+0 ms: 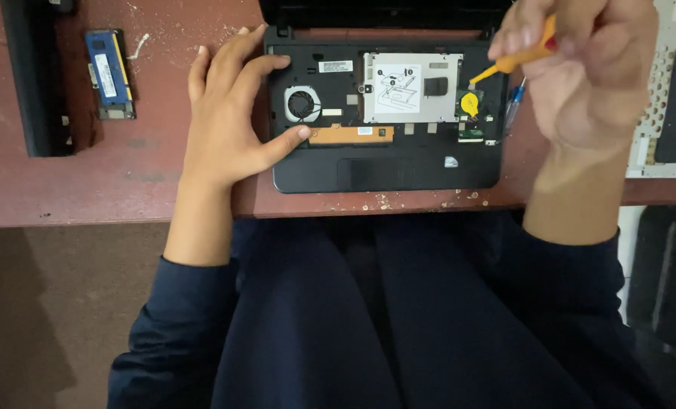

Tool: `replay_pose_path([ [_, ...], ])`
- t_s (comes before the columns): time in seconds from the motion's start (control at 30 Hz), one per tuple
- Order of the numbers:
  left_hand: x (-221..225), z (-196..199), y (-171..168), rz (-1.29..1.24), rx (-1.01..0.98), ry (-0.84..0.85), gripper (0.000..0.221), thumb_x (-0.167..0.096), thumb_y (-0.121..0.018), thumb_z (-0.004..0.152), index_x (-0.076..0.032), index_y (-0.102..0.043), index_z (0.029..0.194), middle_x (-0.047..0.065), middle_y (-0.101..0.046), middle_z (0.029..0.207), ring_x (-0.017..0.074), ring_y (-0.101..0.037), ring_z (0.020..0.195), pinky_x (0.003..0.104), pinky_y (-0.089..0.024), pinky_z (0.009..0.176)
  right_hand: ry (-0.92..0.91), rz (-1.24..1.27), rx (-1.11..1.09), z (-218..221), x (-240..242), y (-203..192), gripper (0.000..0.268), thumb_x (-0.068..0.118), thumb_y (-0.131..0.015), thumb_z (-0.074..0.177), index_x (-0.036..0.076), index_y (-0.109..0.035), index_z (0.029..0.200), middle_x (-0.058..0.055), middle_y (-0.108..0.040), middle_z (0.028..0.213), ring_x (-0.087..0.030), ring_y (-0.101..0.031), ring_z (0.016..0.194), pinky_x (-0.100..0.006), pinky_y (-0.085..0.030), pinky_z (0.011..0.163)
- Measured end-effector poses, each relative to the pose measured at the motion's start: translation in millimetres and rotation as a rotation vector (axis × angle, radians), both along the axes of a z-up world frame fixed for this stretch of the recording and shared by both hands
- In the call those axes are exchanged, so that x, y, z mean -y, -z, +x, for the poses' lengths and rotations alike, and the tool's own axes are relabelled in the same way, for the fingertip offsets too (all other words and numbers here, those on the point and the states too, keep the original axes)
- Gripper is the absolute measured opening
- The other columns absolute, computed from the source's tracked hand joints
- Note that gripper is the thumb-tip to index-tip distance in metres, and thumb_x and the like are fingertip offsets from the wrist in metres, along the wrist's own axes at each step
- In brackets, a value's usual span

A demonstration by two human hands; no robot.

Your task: Removing the keyboard and unscrewing internal components of a laptop for repair.

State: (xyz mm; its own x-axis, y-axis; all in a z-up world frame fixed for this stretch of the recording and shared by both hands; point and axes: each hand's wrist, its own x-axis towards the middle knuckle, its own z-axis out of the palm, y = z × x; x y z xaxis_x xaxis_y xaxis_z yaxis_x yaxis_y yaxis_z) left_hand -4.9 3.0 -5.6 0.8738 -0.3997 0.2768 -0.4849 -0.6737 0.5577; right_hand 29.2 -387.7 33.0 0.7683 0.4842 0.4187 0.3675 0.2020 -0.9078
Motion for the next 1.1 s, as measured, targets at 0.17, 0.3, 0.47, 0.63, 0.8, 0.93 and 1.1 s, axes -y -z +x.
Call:
replay_pose_path([
  [0.17,0.4,-0.3,-0.2,0.01,-0.005,-0.007,0.07,-0.06,-0.068,0.091,-0.009,-0.058,0.138,0.019,-0.045,0.157,0.0396,-0.039,0.15,0.064,-0.012,0.12,0.104,-0.008,-0.009,-2.0,-8.6,23.0,0.036,0.048,-0.052,0.109,0.019,-0.044,0.09,0.001,-0.038,0.071,-0.014,-0.035,0.063,-0.03,-0.032,0.063],
  [0.3,0.5,-0.1,0.6,0.009,-0.007,-0.008,0.07,-0.06,-0.069,0.091,-0.009,-0.058,0.138,0.018,-0.045,0.157,0.0374,-0.041,0.149,0.062,-0.012,0.121,0.141,-0.025,0.132,5.6,-12.2,8.2,0.038,0.053,-0.034,0.122,0.026,-0.048,0.146,-0.009,-0.03,0.068,-0.017,-0.024,0.047,-0.032,-0.023,0.049],
  [0.47,1.3,0.8,-0.2,0.025,0.0,-0.017,0.071,-0.06,-0.068,0.09,-0.009,-0.057,0.138,0.018,-0.046,0.156,0.0378,-0.041,0.148,0.062,-0.013,0.12,0.107,0.08,-0.03,24.9,29.2,48.6,0.03,0.048,-0.044,0.121,0.021,-0.052,0.127,0.001,-0.052,0.114,-0.017,-0.057,0.105,-0.033,-0.052,0.09],
  [0.63,4.2,0.7,-1.1,0.036,0.003,-0.04,0.074,-0.063,-0.066,0.089,-0.009,-0.057,0.139,0.018,-0.047,0.156,0.0367,-0.042,0.148,0.06,-0.013,0.12,0.122,0.22,-0.027,20.9,18.6,47.8,0.022,0.04,-0.051,0.119,0.031,-0.05,0.139,0.003,-0.051,0.123,-0.015,-0.053,0.104,-0.032,-0.051,0.093],
  [0.8,7.7,1.7,-4.8,0.055,0.017,-0.043,0.077,-0.065,-0.062,0.09,-0.006,-0.056,0.139,0.019,-0.048,0.153,0.0405,-0.044,0.145,0.061,-0.014,0.119,0.232,0.095,0.224,18.7,-2.8,21.8,0.03,0.044,-0.058,0.111,0.016,-0.047,0.115,-0.003,-0.05,0.104,-0.021,-0.057,0.091,-0.033,-0.052,0.082],
  [0.93,8.4,4.0,-6.3,0.064,0.025,-0.028,0.075,-0.063,-0.064,0.091,-0.005,-0.056,0.138,0.02,-0.049,0.152,0.0408,-0.045,0.145,0.057,-0.015,0.119,0.294,-0.002,0.206,8.8,2.6,9.8,0.035,0.045,-0.057,0.113,0.012,-0.047,0.115,-0.007,-0.05,0.107,-0.021,-0.057,0.091,-0.035,-0.053,0.083],
  [1.1,9.8,4.1,-7.5,0.056,-0.003,-0.049,0.077,-0.065,-0.062,0.09,-0.005,-0.057,0.138,0.019,-0.049,0.151,0.0401,-0.045,0.144,0.06,-0.015,0.119,0.295,-0.001,0.249,13.2,16.0,16.1,0.032,0.031,-0.058,0.114,0.0,-0.053,0.116,-0.019,-0.059,0.109,-0.035,-0.07,0.096,-0.047,-0.068,0.089],
])
